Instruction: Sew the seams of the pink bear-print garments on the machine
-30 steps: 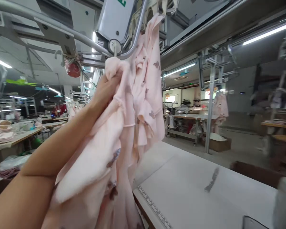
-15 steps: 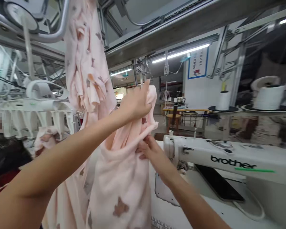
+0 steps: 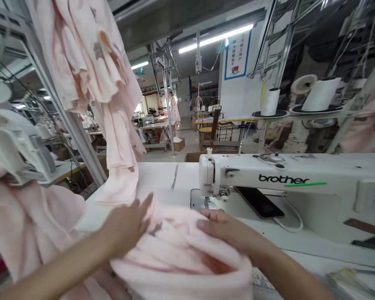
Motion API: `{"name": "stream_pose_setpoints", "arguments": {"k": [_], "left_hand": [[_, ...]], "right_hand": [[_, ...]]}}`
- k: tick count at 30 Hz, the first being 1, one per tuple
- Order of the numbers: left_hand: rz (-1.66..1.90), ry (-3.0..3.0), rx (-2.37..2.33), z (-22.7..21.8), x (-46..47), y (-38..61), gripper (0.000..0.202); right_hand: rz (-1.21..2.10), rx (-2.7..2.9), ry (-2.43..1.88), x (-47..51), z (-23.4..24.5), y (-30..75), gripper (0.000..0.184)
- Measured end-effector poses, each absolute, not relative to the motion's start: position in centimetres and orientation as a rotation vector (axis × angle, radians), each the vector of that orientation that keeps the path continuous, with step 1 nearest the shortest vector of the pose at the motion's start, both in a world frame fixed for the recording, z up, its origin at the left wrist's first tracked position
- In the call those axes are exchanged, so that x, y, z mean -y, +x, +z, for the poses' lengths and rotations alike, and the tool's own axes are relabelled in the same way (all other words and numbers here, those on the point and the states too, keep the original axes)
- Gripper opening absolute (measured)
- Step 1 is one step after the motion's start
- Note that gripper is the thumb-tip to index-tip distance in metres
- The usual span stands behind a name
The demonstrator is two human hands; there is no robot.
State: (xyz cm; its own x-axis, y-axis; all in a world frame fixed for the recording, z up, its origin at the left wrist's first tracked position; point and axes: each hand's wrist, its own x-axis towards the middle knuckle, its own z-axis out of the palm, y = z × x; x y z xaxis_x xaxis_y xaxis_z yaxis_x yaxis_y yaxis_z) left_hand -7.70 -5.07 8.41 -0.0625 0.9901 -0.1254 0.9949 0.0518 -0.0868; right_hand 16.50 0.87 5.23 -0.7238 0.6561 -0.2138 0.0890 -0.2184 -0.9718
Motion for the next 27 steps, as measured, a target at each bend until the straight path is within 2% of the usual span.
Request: {"name": "stream_pose_setpoints", "arguments": {"k": [1, 3, 7, 11, 15, 20, 24, 27], "left_hand": [[-0.309, 2.113, -2.222, 5.7, 5.0, -7.4, 0.058], [-0.156, 2.236, -2.142, 2.7, 4.4, -6.5, 0.056], [0.635, 2.254, -1.825, 2.0, 2.4, -3.3, 0.046], [0.688, 1.800, -1.577, -1.4, 2.4, -0.3, 0.023], [0.845, 1.531, -1.475, -5.2, 4.7, 0.4, 0.022], [1.030, 1.826, -1.320, -3.9, 5.2, -0.4, 0.019], [1.082, 1.989, -1.390, -2.9, 4.7, -0.1, 0.016], [0.959, 1.973, -1.491, -2.6, 4.7, 0.3, 0.016]], "right_hand": [[1.830, 1.770, -1.012, -1.0, 3.3, 16.7, 0.023], [1.549, 1.886, -1.140, -0.9, 0.6, 16.7, 0.024], [1.397, 1.760, -1.135, 0.5, -1.3, 16.4, 0.029], [1.237, 1.727, -1.251, 2.9, -3.6, 17.1, 0.034], [1.135, 1.963, -1.320, 4.9, -5.5, 18.4, 0.038], [0.849, 1.941, -1.142, 3.5, -3.1, 18.5, 0.026], [1.126, 1.963, -1.129, 2.2, -0.9, 17.5, 0.021], [1.118, 2.012, -1.222, 2.1, 0.0, 17.4, 0.014]]}}
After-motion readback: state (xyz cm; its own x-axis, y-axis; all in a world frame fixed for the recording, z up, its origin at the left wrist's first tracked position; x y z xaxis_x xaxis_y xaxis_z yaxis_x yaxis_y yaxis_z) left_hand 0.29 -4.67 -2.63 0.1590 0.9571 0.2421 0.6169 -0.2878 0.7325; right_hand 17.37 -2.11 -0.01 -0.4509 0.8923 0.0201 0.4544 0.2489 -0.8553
